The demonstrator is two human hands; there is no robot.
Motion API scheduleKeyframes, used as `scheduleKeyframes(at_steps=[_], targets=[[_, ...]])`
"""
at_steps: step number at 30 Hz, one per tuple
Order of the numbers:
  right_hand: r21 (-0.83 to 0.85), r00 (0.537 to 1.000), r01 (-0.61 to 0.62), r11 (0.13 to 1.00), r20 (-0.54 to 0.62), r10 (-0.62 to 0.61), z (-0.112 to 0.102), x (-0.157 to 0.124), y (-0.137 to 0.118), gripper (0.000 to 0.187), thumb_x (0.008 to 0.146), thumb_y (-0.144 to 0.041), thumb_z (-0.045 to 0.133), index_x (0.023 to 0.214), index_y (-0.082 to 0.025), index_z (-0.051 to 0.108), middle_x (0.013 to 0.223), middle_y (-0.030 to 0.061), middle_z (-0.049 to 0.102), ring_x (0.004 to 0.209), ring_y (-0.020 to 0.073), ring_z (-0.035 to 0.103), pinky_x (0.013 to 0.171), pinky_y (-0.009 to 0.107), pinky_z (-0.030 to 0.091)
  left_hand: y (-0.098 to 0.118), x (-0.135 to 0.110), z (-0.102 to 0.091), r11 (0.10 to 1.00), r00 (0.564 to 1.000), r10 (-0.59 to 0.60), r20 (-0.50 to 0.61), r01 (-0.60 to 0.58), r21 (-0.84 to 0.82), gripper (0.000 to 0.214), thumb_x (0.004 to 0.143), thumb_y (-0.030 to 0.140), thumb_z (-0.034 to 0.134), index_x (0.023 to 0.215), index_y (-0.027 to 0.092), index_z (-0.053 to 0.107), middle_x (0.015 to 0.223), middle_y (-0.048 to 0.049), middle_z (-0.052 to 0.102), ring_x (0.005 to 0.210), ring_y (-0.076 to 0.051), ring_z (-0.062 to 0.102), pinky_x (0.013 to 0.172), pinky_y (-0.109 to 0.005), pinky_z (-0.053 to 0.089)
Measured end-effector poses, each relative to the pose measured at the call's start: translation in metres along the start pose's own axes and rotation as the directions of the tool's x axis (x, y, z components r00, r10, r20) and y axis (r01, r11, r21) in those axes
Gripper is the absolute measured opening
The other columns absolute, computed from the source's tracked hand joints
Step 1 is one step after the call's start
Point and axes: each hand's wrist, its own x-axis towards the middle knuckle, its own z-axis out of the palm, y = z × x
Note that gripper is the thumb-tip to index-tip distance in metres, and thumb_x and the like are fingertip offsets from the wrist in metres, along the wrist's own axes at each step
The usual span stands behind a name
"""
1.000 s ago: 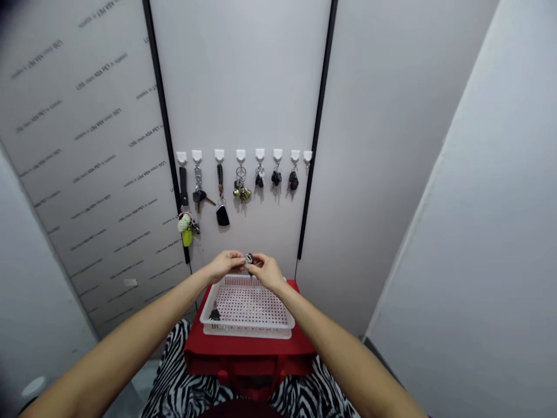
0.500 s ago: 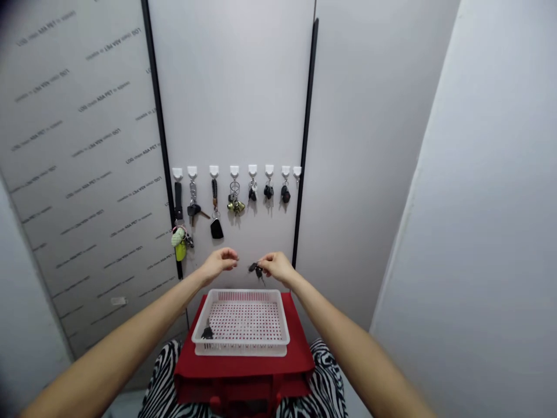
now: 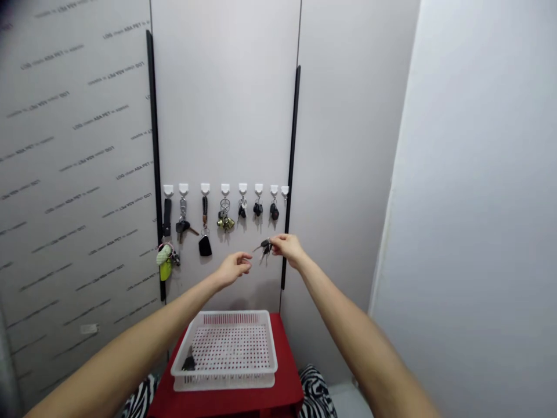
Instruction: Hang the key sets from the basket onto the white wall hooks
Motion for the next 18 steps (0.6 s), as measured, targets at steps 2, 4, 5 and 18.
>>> scheduleKeyframes(at_steps=[2,4,5,18], targets=[[0.039,0.992,0.063,0.997,-0.115,-0.058,-0.012,0.016,-0.017,0.007,0.058,-0.014,0.054,0.054,-0.011,0.049,0.041,-0.0018,0.046,0.038,0.0046,0.043,0.04,0.019,0.042,0.008,0.008,-0.003,0.999,0.999,0.034,-0.016,-0.033,0.043,0.022,0.058,0.008,0.044,0.08,0.011,0.049,0.056,0.002,0.047,0.047,-0.005,0.043,0.047,-0.017,0.032],[0.02,0.967,0.114,0.993,-0.231,-0.107,-0.021,0.033,-0.034,0.008,0.059,-0.013,0.054,0.053,-0.011,0.049,0.042,-0.0015,0.046,0.038,0.0046,0.043,0.04,0.019,0.042,0.019,0.015,-0.006,0.994,0.996,0.075,-0.044,-0.072,0.078,0.021,0.059,0.009,0.043,0.079,0.011,0.049,0.055,0.0017,0.046,0.048,-0.005,0.044,0.046,-0.017,0.032],[0.002,0.952,0.128,0.992,-0.28,-0.123,-0.025,0.041,-0.04,0.008,0.059,-0.013,0.053,0.053,-0.011,0.048,0.042,-0.0016,0.046,0.038,0.0045,0.043,0.04,0.019,0.043,0.025,0.019,-0.007,0.992,0.994,0.095,-0.058,-0.089,0.093,0.021,0.059,0.009,0.043,0.079,0.011,0.048,0.056,0.0014,0.047,0.049,-0.006,0.045,0.046,-0.017,0.032],[-0.176,0.842,0.052,0.983,-0.522,-0.138,-0.027,0.115,-0.059,0.006,0.059,-0.01,0.051,0.056,-0.012,0.047,0.036,-0.004,0.04,0.036,0.0067,0.044,0.036,0.019,0.04,0.045,0.049,-0.014,0.967,0.983,0.168,-0.08,-0.148,0.208,0.022,0.059,0.014,0.044,0.08,0.012,0.049,0.059,-0.0009,0.051,0.052,-0.008,0.047,0.046,-0.018,0.034]])
